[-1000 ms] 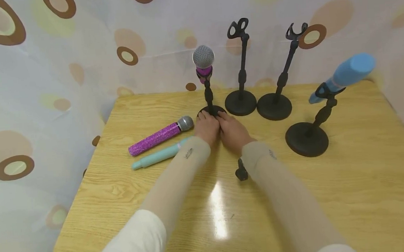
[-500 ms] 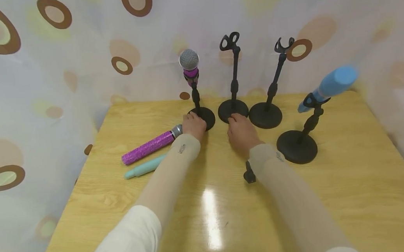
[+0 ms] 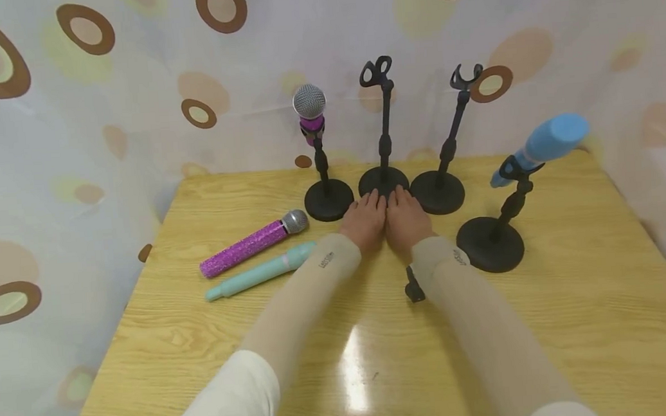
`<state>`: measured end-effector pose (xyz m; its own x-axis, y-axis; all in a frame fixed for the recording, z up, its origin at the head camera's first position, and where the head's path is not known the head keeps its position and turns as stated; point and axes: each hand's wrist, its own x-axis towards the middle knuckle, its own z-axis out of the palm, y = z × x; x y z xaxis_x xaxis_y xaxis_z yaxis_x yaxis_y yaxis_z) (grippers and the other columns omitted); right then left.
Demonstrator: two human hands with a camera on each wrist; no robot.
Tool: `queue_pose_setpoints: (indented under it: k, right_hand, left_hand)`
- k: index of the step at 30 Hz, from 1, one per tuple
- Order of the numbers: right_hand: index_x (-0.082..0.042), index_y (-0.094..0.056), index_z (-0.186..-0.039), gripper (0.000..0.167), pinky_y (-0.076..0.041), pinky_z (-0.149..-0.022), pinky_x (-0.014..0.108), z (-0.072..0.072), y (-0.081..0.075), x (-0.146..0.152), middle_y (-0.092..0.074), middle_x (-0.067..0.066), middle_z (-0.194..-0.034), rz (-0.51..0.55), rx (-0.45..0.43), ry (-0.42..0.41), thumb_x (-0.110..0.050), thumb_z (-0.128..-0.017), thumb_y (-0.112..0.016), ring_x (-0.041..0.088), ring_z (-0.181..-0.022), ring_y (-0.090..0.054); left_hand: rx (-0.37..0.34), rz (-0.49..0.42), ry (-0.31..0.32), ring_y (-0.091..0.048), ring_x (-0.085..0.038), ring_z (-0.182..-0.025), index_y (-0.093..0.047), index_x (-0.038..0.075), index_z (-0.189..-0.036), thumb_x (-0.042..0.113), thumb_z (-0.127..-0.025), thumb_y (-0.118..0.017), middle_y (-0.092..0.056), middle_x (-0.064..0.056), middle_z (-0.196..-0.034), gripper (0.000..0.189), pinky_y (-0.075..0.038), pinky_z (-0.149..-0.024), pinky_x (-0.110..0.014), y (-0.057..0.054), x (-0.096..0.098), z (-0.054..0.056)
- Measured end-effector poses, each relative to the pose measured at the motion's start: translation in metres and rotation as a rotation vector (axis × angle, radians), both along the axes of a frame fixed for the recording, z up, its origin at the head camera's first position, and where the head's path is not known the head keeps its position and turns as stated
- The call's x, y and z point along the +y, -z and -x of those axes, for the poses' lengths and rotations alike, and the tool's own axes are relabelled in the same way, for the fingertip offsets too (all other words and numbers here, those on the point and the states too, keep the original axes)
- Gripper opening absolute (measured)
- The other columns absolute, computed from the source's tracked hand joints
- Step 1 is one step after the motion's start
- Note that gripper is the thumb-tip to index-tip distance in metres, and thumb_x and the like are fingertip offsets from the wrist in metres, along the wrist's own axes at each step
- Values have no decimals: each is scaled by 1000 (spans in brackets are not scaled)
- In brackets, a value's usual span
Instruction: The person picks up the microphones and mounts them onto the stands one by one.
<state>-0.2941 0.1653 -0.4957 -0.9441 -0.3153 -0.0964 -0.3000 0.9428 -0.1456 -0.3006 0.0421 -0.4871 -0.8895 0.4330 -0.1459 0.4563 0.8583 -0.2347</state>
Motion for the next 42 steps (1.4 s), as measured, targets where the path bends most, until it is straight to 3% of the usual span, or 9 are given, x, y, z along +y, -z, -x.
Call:
queue_pose_setpoints:
  k: [5, 14, 20, 27, 31, 36, 42]
  right_hand:
    - [17, -23, -148, 61, -27, -118, 58, 4, -1, 0, -16, 37, -157, -18, -46, -7, -19, -103, -44, 50, -146, -23]
    - [15, -21, -150, 68, -26, -117, 63, 4, -9, 2, -15, 38, -157, -33, -96, -2, -22, -101, -49, 51, -146, -21]
    - [11, -15, -153, 73, -24, -116, 65, 2, -11, 2, -10, 35, -160, -20, -101, 7, -24, -101, -52, 52, -147, -17]
    - [13, -19, -152, 71, -26, -116, 63, 2, -17, -1, -12, 36, -159, -2, -104, -8, -23, -101, -52, 52, -146, -19]
    - [14, -21, -151, 69, -27, -117, 61, -6, -17, -2, -14, 37, -158, 14, -98, -15, -21, -101, -53, 52, -145, -21]
    - [16, -25, -149, 67, -26, -119, 57, -19, -10, -2, -21, 39, -155, 10, -29, -34, -20, -100, -54, 51, -144, -26]
    - [16, -32, -146, 61, -28, -119, 54, -34, -1, -5, -30, 38, -152, 22, 70, -26, -17, -99, -53, 49, -143, -32]
  left_hand:
    - [-77, -29, -100, -17, -19, -154, -12, 18, -160, 33, -109, -33, -12, -5, -168, 58, -33, -119, -43, 13, 7, 7]
    - [-131, 12, -184, -7, -18, -156, -2, 18, -161, 34, -107, -37, -1, -4, -169, 66, -27, -123, -36, 5, 18, 3]
    - [-145, 51, -178, -4, -17, -156, 2, 18, -160, 38, -106, -37, 2, -3, -169, 70, -26, -123, -36, -2, 20, 3]
    - [-139, 65, -139, -11, -18, -155, -5, 16, -161, 39, -107, -34, -6, -3, -168, 65, -26, -123, -36, -7, 15, 8]
    - [-133, 43, -124, -17, -18, -154, -11, 16, -160, 38, -108, -33, -12, -4, -168, 61, -29, -122, -36, -8, 12, 1]
    - [-92, 13, -98, -25, -20, -152, -20, 14, -159, 39, -108, -33, -21, -5, -166, 59, -35, -119, -37, -5, 9, -9]
    - [3, -7, -52, -35, -21, -147, -30, 12, -156, 37, -108, -34, -33, -8, -161, 55, -42, -113, -35, -5, 4, -29]
